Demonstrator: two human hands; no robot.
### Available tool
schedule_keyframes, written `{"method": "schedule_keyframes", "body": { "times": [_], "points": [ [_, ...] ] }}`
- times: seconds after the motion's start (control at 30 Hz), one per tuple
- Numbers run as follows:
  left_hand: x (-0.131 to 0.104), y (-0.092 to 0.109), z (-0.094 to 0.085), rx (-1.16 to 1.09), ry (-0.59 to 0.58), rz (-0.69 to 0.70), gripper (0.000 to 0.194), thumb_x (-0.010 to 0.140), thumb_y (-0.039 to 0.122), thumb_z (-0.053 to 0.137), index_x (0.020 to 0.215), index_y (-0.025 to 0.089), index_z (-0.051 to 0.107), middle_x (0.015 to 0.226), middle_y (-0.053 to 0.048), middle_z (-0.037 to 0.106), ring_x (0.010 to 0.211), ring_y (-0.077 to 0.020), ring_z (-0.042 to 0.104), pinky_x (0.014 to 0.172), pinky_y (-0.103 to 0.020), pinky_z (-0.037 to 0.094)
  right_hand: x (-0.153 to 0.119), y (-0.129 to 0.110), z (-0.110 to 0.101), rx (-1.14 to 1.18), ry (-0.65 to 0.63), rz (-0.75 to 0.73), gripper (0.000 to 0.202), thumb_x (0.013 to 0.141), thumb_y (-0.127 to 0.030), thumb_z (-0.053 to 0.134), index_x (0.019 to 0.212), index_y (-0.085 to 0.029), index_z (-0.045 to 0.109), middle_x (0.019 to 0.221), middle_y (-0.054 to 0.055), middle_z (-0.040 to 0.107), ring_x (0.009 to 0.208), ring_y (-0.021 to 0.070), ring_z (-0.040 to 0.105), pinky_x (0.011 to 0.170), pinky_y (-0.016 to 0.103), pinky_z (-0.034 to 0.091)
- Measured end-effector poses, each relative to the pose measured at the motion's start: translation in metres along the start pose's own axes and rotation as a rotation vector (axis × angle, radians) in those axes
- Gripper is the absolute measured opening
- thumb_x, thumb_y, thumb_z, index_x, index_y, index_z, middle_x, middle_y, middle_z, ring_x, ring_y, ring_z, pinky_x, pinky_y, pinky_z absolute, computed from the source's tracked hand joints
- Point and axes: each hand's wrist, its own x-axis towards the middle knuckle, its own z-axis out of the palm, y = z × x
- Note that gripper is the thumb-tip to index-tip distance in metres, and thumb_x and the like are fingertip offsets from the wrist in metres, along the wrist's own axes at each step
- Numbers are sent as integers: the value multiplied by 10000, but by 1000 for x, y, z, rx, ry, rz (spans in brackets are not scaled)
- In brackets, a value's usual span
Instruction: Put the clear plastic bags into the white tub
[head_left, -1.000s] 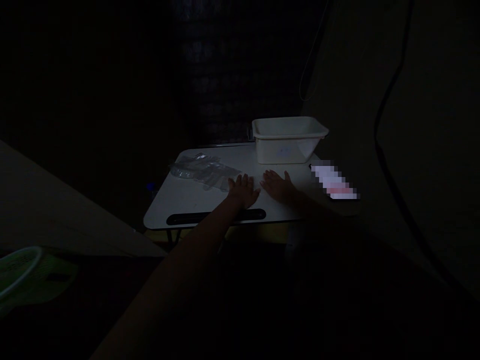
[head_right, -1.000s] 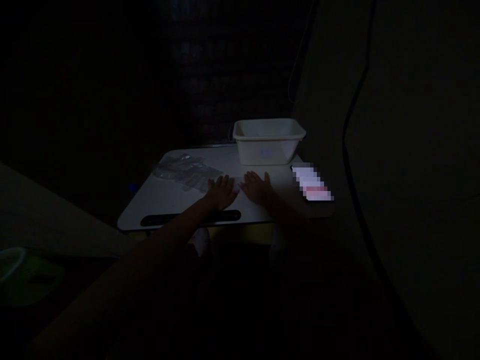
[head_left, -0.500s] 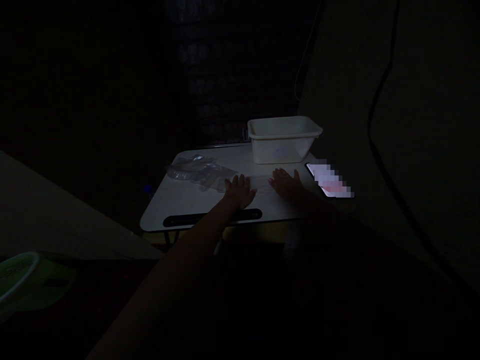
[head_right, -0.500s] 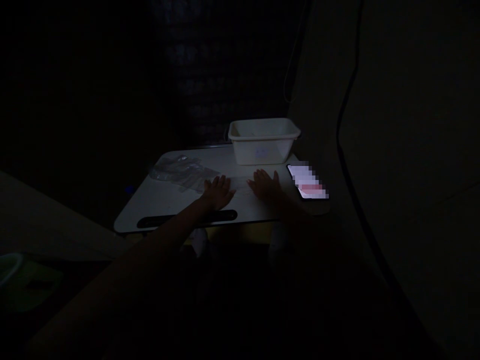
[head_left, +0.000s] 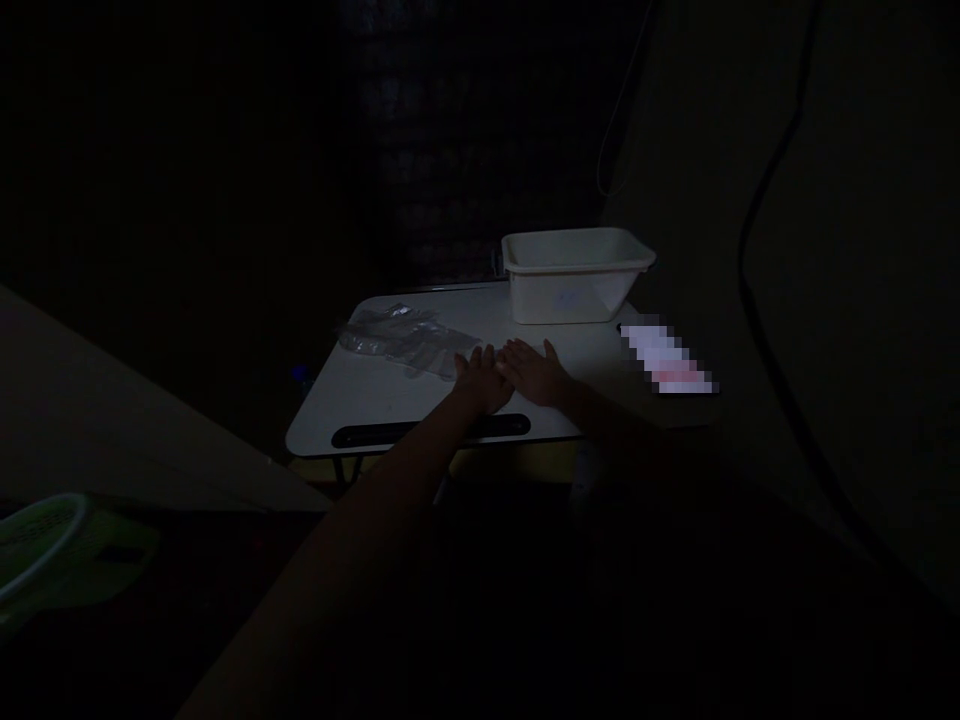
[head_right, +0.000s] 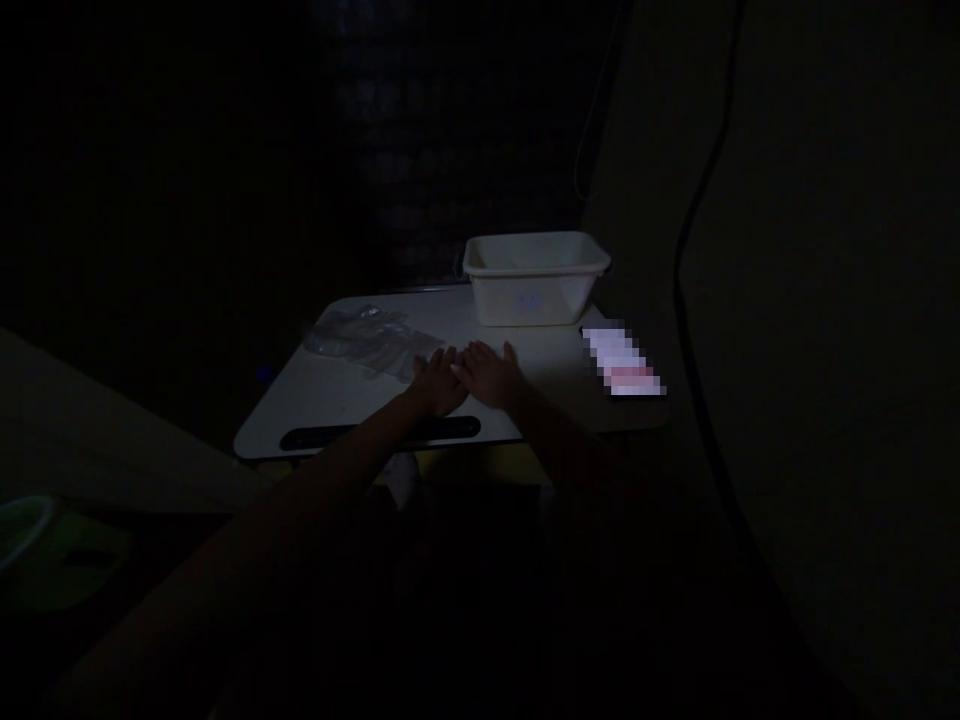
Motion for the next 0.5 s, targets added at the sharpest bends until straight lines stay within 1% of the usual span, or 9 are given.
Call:
{"method": "schedule_keyframes", "body": {
  "times": [0.1, 0.23, 0.3, 0.4, 0.5],
  "points": [
    [1, 0, 1, -5, 6, -2, 584, 816, 430, 110, 1323, 142, 129, 1391, -103, 119, 1258, -279, 78, 951, -539, 113, -1, -2, 1, 15, -14, 10, 486, 862, -347, 115, 1214, -150, 388, 1303, 110, 359, 1211, 219, 281, 931, 555, 194],
    [1, 1, 1, -4, 11, -5, 603, 814, 456, 89, 1320, 135, 144, 1390, -107, 118, 1258, -284, 78, 953, -538, 109, -7, 10, 1, -6, -20, 57, 478, 859, -347, 146, 1222, -136, 374, 1314, 123, 335, 1211, 224, 280, 937, 558, 182],
    [1, 1, 0, -4, -1, -6, 613, 814, 466, 82, 1322, 128, 136, 1390, -112, 112, 1257, -287, 78, 954, -542, 97, -10, 17, 1, -25, -21, 77, 473, 859, -349, 147, 1223, -147, 372, 1317, 118, 332, 1212, 217, 281, 941, 548, 183],
    [0, 1, 0, -1, -4, -6, 619, 813, 474, 66, 1323, 128, 128, 1391, -111, 107, 1257, -287, 81, 954, -544, 90, -14, 26, 2, -52, 10, 103, 467, 860, -356, 145, 1218, -169, 379, 1314, 106, 343, 1209, 211, 287, 947, 530, 186],
    [0, 1, 0, 11, 5, -7, 619, 812, 480, 65, 1323, 139, 129, 1391, -105, 114, 1257, -285, 82, 955, -537, 104, -18, 34, 5, -67, 50, 109, 471, 859, -356, 144, 1217, -161, 381, 1307, 111, 354, 1204, 222, 294, 943, 540, 179]
  ]
}}
